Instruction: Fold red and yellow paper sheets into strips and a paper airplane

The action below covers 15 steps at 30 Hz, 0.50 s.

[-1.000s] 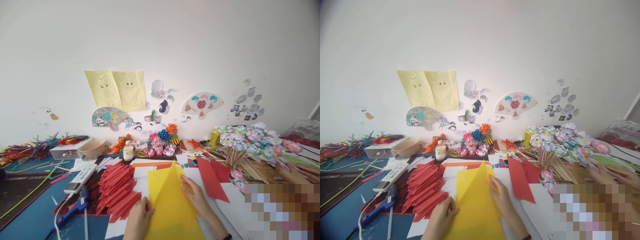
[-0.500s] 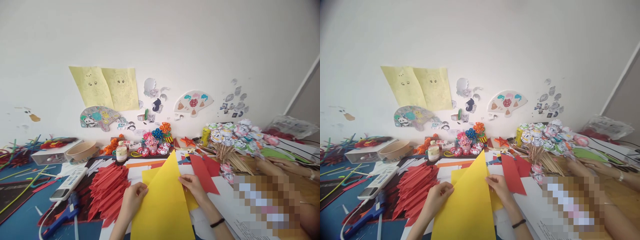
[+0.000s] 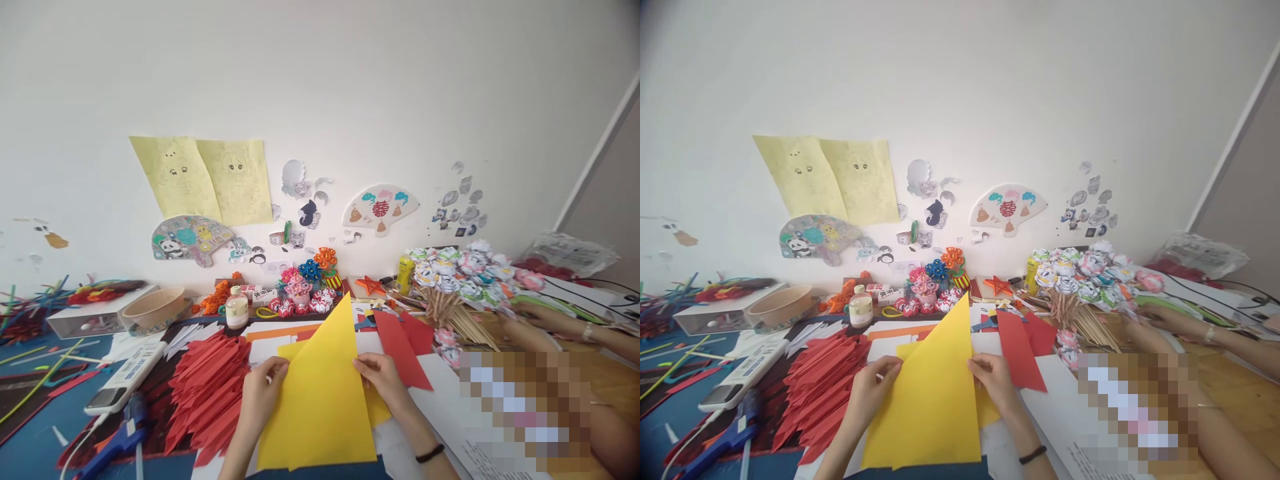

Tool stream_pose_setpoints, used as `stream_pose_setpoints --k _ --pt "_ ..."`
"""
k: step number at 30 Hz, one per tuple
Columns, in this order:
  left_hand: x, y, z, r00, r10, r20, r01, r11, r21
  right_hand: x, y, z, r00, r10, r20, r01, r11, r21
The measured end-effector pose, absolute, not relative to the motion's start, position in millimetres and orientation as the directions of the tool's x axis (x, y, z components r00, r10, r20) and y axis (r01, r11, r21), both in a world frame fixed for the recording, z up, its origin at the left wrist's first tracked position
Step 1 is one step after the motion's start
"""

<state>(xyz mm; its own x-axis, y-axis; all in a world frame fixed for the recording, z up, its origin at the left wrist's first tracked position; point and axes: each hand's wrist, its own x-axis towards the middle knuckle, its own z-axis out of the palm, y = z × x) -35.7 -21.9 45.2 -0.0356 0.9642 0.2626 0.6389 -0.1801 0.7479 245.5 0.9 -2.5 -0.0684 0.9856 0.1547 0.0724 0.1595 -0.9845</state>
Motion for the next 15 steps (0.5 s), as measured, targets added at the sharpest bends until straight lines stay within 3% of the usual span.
stream_pose_setpoints --k 9,15 --pt "-43.5 -41.9 46.3 -0.255 0.872 0.418 0.767 -0.081 0.637 249.8 -4.2 2.7 0.136 0.970 0.202 0.043 0.198 -0.979" --pt "-45.4 -60.7 40.5 -0.261 0.916 0.305 0.824 0.046 0.565 259.8 -5.6 4.4 0.359 0.919 0.165 -0.158 0.234 -0.959"
